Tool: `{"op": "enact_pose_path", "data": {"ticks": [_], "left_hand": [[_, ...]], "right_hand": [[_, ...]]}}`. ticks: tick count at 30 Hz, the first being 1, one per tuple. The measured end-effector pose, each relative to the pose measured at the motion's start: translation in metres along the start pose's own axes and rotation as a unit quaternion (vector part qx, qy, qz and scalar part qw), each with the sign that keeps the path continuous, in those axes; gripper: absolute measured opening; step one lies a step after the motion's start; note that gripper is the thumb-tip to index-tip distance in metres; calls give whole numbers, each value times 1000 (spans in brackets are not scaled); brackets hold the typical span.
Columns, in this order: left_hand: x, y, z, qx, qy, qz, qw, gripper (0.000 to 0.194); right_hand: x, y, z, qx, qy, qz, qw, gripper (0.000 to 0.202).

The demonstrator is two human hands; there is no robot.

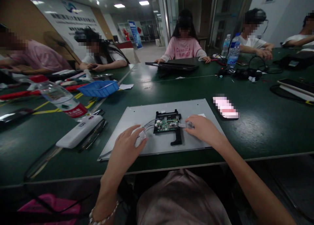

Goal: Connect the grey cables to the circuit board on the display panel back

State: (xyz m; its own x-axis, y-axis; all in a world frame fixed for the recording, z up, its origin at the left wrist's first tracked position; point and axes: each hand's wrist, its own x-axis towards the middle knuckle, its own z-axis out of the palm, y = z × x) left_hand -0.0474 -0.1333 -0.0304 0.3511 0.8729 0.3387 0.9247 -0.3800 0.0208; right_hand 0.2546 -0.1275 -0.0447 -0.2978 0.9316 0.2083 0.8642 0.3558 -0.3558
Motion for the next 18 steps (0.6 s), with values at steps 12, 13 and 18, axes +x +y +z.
{"op": "enact_pose_path", "data": {"ticks": [12,13,18], "left_hand": [[6,-5,4,0,-10,-56,998,26],[9,-7,3,0,7,-60,998,26],[21,-18,9,-9,85,-82,993,25]], "right_hand": [[17,-18,5,-186,-25,-75,979,21],[17,-15,2,-193,-18,-74,978,21],[13,4,-3,-211,33,-31,977,22]]}}
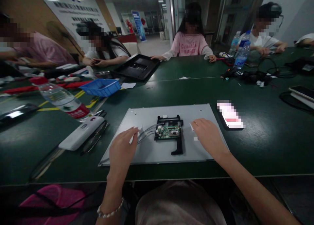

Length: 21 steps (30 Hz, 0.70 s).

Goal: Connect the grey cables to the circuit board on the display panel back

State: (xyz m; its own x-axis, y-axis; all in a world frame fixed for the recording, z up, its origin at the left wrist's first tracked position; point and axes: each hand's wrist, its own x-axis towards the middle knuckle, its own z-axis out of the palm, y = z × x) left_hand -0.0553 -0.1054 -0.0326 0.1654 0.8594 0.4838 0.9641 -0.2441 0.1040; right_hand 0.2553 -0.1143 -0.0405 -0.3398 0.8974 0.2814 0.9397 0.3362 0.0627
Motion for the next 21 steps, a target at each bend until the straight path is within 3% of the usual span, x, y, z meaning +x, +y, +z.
{"op": "enact_pose_path", "data": {"ticks": [7,12,17,21], "left_hand": [[2,-12,17,-78,-66,4,995,19],[5,-12,22,-109,-53,23,992,25],[1,-7,22,-95,-36,47,994,31],[-4,-6,21,-97,-47,58,992,31]], "right_hand": [[-13,9,18,46,5,52,998,26],[-9,11,13,111,16,84,990,31],[37,-4,5,219,23,-1,975,35],[83,-24,11,251,-6,-58,966,33]]}}
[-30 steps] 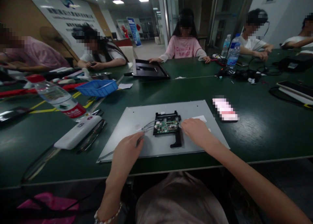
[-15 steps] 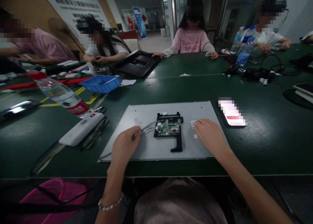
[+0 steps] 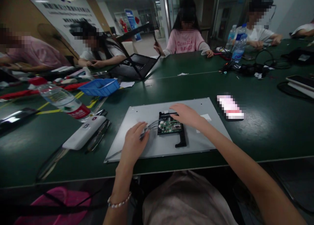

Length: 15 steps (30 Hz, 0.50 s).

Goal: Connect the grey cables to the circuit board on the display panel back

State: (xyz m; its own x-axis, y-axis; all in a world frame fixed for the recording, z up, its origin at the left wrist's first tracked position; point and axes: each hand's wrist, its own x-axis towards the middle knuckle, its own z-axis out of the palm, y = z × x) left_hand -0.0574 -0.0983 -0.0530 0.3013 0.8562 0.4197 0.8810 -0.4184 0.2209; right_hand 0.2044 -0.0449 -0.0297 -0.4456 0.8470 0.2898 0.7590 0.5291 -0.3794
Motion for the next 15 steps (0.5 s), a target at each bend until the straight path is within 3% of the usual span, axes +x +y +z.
{"op": "enact_pose_path", "data": {"ticks": [4,9,15], "left_hand": [[-4,-1,0,5,-6,10,1000,30],[-7,3,-1,11,-9,1,1000,31],[-4,9,-1,17,-15,-8,1000,31]], "right_hand": [[26,-5,18,-14,-42,-33,998,28],[35,-6,35,-59,-27,10,998,26],[25,3,13,-107,28,35,993,26]]}}
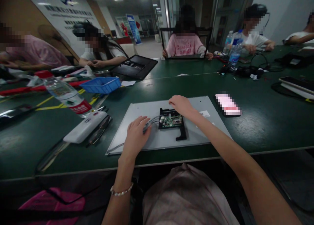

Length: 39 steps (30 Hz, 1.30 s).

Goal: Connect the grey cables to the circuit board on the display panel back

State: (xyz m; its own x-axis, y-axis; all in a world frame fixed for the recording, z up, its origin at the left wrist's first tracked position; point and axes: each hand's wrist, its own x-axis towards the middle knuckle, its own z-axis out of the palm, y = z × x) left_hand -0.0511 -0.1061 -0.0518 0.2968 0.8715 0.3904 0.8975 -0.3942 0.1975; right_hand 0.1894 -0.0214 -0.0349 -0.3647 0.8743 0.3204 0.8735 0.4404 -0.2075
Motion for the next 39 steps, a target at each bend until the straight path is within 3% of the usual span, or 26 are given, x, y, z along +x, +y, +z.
{"op": "enact_pose_path", "data": {"ticks": [5,8,11,14,19,23,29,39], "left_hand": [[7,5,-5,-16,8,12,1000,31],[20,18,-21,-27,18,26,999,32],[46,34,-40,-28,1,63,998,34],[81,36,-43,-39,-61,122,990,42],[122,8,-19,-81,-231,202,948,58],[120,-10,-8,-141,-286,216,923,74],[106,-14,-2,-165,-332,215,903,95],[107,-18,7,-164,-347,205,900,99]], "right_hand": [[-27,32,-13,-54,-1,48,997,27],[-37,48,-7,-43,-18,74,996,26],[-39,57,-2,-4,-40,56,998,25],[-39,62,-4,26,-52,27,998,26],[-41,69,-8,55,-59,-12,997,28],[-41,73,-5,44,-54,-29,997,26],[-38,68,-3,-18,-47,-20,999,21],[-38,58,-9,-44,-11,34,998,23]]}}
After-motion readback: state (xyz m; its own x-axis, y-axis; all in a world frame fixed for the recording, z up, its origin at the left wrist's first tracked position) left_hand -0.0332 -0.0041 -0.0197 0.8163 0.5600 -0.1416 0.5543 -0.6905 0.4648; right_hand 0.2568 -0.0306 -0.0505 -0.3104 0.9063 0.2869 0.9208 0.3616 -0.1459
